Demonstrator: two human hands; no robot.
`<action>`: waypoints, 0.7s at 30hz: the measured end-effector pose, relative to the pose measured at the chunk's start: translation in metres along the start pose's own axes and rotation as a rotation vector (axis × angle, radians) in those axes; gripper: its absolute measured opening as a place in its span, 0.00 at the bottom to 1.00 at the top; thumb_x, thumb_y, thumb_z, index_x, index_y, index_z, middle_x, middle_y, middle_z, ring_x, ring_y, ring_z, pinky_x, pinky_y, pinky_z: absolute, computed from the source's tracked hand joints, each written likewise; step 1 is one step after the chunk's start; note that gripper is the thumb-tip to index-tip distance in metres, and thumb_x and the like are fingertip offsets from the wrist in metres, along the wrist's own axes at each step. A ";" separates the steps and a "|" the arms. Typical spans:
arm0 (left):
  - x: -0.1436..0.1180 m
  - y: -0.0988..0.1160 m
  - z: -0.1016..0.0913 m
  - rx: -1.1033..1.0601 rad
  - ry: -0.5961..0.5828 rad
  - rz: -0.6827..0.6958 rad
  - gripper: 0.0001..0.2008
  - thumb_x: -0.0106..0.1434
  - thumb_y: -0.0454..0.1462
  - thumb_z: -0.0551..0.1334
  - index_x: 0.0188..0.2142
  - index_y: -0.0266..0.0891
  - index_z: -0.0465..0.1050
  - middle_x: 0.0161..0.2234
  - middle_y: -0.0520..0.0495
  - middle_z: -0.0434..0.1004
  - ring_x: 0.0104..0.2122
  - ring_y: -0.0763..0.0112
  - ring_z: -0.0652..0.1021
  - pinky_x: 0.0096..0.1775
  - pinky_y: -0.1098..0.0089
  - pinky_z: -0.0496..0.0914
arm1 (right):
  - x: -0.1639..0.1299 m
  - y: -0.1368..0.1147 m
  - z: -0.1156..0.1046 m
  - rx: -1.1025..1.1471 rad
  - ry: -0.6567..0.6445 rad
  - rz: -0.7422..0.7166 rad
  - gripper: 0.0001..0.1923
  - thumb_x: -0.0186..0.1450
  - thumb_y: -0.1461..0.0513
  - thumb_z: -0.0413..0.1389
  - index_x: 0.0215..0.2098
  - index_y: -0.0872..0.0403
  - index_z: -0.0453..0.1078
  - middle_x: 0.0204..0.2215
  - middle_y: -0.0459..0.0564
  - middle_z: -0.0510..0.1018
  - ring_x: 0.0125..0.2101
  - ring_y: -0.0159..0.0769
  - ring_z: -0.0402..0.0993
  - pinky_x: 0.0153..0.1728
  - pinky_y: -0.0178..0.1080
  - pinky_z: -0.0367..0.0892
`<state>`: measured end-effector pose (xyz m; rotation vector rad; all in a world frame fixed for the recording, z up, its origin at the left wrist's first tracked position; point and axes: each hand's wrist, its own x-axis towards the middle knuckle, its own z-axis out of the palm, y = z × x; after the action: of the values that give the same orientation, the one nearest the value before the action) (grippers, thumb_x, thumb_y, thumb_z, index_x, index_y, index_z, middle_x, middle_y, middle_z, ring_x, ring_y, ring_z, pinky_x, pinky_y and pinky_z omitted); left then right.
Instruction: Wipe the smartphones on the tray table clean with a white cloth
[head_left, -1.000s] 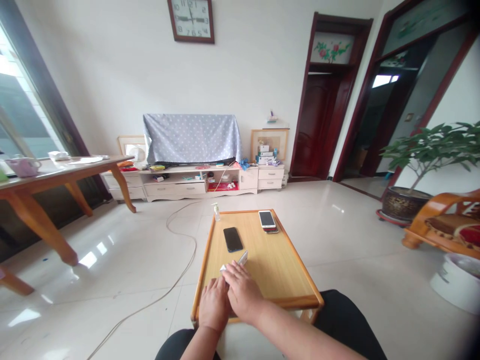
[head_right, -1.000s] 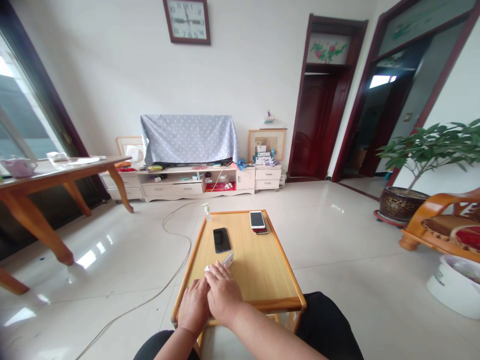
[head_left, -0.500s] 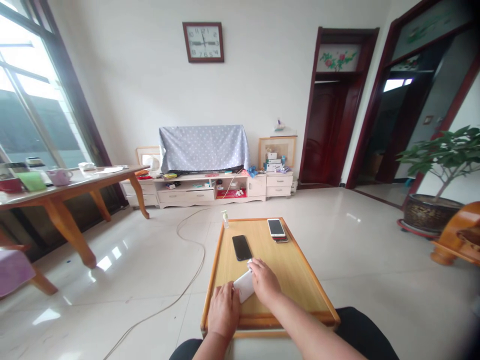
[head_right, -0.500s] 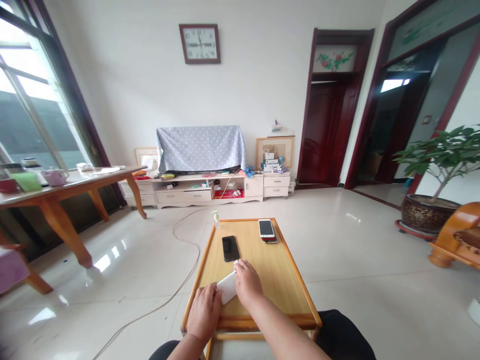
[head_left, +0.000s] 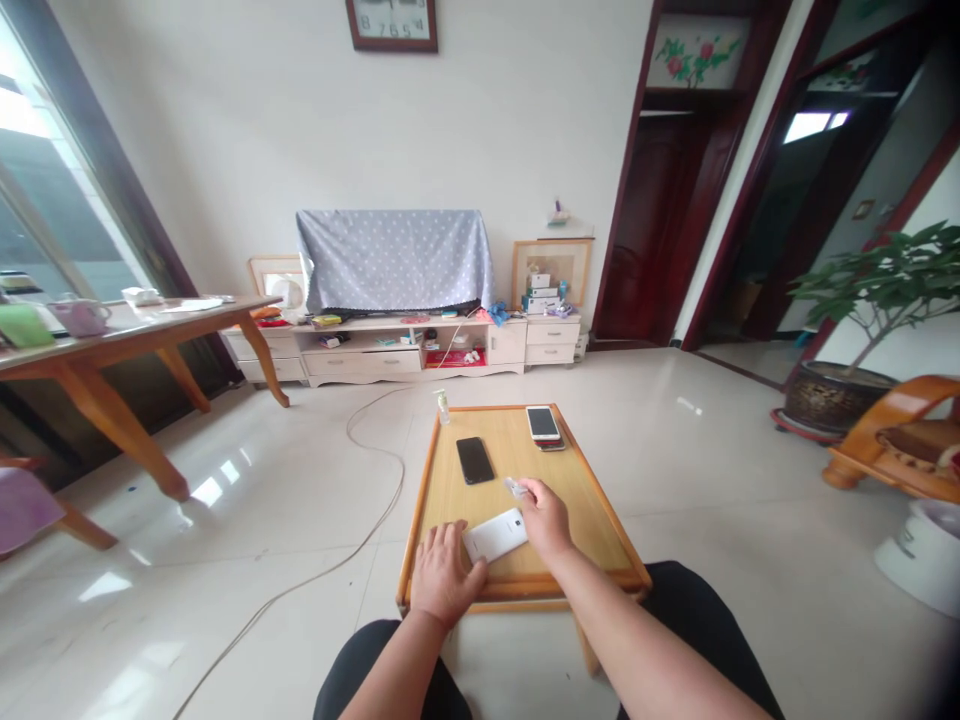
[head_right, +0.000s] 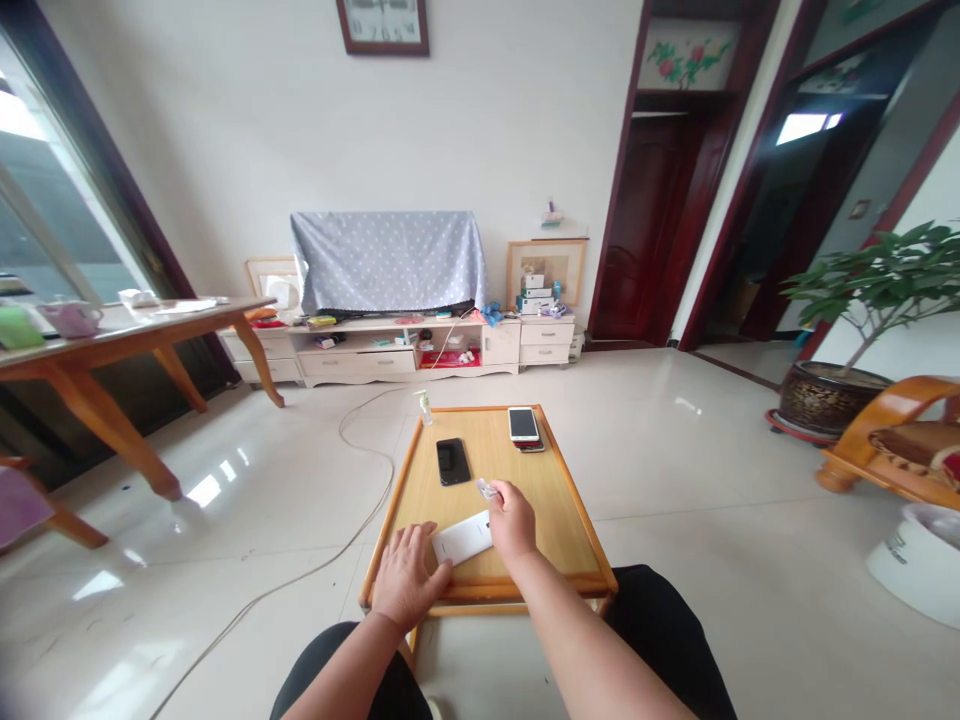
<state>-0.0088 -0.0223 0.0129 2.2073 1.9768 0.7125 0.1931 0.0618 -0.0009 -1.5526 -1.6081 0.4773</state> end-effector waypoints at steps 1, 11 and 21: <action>0.000 0.000 0.001 0.006 -0.015 0.002 0.26 0.57 0.45 0.62 0.55 0.44 0.65 0.51 0.44 0.73 0.54 0.55 0.68 0.54 0.59 0.61 | 0.001 0.000 -0.002 0.005 0.001 0.008 0.21 0.69 0.60 0.43 0.54 0.52 0.72 0.49 0.52 0.79 0.48 0.39 0.76 0.49 0.39 0.69; 0.003 0.002 -0.002 0.032 -0.082 -0.009 0.28 0.55 0.45 0.63 0.55 0.47 0.65 0.51 0.46 0.74 0.55 0.57 0.68 0.53 0.61 0.59 | -0.010 -0.006 -0.003 -0.140 -0.102 0.013 0.09 0.65 0.63 0.52 0.36 0.52 0.74 0.37 0.50 0.80 0.35 0.36 0.76 0.36 0.35 0.66; 0.004 -0.002 0.009 -0.011 -0.023 -0.045 0.25 0.61 0.39 0.58 0.59 0.44 0.62 0.51 0.43 0.76 0.56 0.60 0.70 0.55 0.60 0.58 | -0.055 -0.046 0.020 -0.236 -0.373 -0.445 0.19 0.73 0.58 0.45 0.58 0.47 0.70 0.59 0.51 0.72 0.61 0.42 0.64 0.64 0.49 0.51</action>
<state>-0.0072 -0.0157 0.0058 2.1479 2.0006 0.6874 0.1424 0.0070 0.0060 -1.2573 -2.2962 0.3518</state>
